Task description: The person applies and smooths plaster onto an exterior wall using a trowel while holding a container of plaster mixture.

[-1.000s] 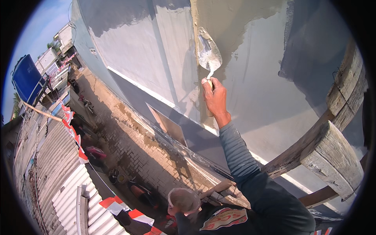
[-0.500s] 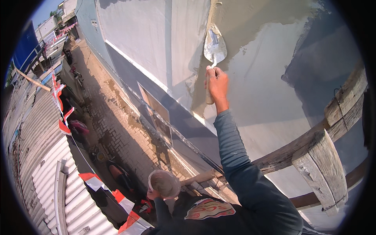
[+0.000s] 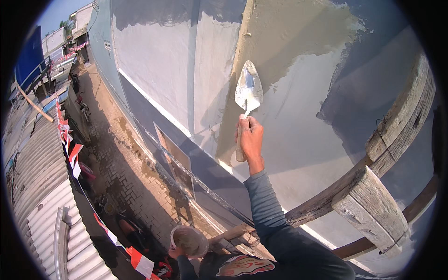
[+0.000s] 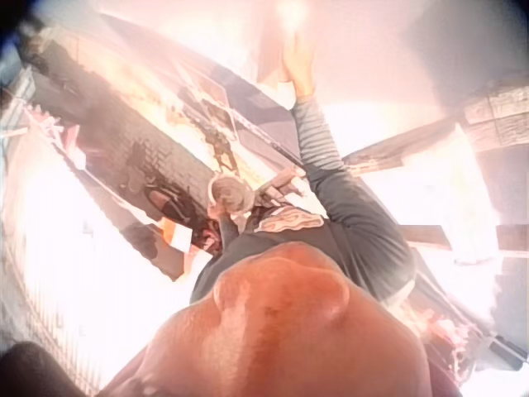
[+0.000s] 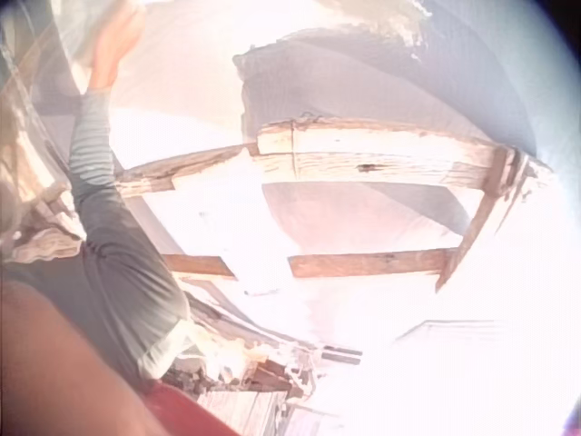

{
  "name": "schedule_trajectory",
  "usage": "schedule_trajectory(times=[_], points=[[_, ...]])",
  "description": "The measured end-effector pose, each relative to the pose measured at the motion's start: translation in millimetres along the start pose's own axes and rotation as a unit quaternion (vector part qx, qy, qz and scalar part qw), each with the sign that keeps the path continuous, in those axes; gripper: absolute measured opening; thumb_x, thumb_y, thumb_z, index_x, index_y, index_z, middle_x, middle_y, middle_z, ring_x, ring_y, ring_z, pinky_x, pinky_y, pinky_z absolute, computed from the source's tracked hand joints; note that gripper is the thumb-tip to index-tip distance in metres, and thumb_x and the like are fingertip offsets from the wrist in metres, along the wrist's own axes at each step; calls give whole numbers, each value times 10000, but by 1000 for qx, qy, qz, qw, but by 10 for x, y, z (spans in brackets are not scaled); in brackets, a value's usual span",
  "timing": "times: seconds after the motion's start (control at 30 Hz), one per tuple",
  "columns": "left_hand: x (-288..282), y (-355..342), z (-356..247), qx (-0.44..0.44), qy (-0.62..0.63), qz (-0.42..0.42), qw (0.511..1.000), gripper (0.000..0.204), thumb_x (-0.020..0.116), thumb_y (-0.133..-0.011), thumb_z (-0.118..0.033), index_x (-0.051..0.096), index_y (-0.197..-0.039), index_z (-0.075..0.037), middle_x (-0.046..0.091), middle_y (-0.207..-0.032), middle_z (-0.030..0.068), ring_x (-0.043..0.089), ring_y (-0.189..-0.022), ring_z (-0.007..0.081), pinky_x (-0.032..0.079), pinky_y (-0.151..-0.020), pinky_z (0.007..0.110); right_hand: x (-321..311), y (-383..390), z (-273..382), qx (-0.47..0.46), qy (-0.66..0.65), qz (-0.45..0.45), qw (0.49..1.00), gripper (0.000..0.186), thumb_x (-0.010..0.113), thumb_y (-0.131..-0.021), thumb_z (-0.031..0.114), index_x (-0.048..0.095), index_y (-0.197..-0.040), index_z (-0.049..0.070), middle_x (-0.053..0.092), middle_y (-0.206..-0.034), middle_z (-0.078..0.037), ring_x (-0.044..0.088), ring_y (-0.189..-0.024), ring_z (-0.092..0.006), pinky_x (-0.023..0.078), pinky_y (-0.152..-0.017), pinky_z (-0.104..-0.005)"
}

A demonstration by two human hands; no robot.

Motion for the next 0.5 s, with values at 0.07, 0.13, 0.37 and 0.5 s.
schedule_trajectory(times=[0.07,0.13,0.37,0.5], points=[[100,75,-129,15,-24,19,999,348,647,-670,31,706,-1011,63,718,-877,113,644,-733,167,524,-649,338,-7,-297,564,-51,-34,5,998,306,566,-959,259,578,-773,16,548,-645,-44,540,-521,-120,450,-456,-282],[226,233,-254,25,-47,37,998,359,562,-694,96,708,-1021,66,718,-904,117,662,-748,179,536,-656,325,-52,-579,1048,-81,-45,9,996,292,565,-956,247,580,-774,19,549,-648,-46,545,-535,-119,450,-459,-280],[438,254,-116,-9,-188,67,980,401,575,-743,-196,698,-1065,10,702,-963,133,649,-836,215,525,-720,349,-103,-1105,1925,-128,-55,36,990,264,594,-927,205,601,-802,-28,574,-707,-74,564,-557,-139,496,-472,-294],[390,-191,641,31,-571,168,803,744,479,-841,-749,668,-1191,-121,640,-1176,172,628,-1068,289,525,-840,381,150,-1212,2382,-161,-78,76,981,280,558,-937,181,580,-797,-61,578,-705,-101,573,-542,-161,500,-468,-317]])
Point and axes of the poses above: each hand's wrist, its own y-axis away from the middle knuckle, its own x-axis out of the palm, z = x × y, the point moved 10 cm from there along -y, towards the middle knuckle
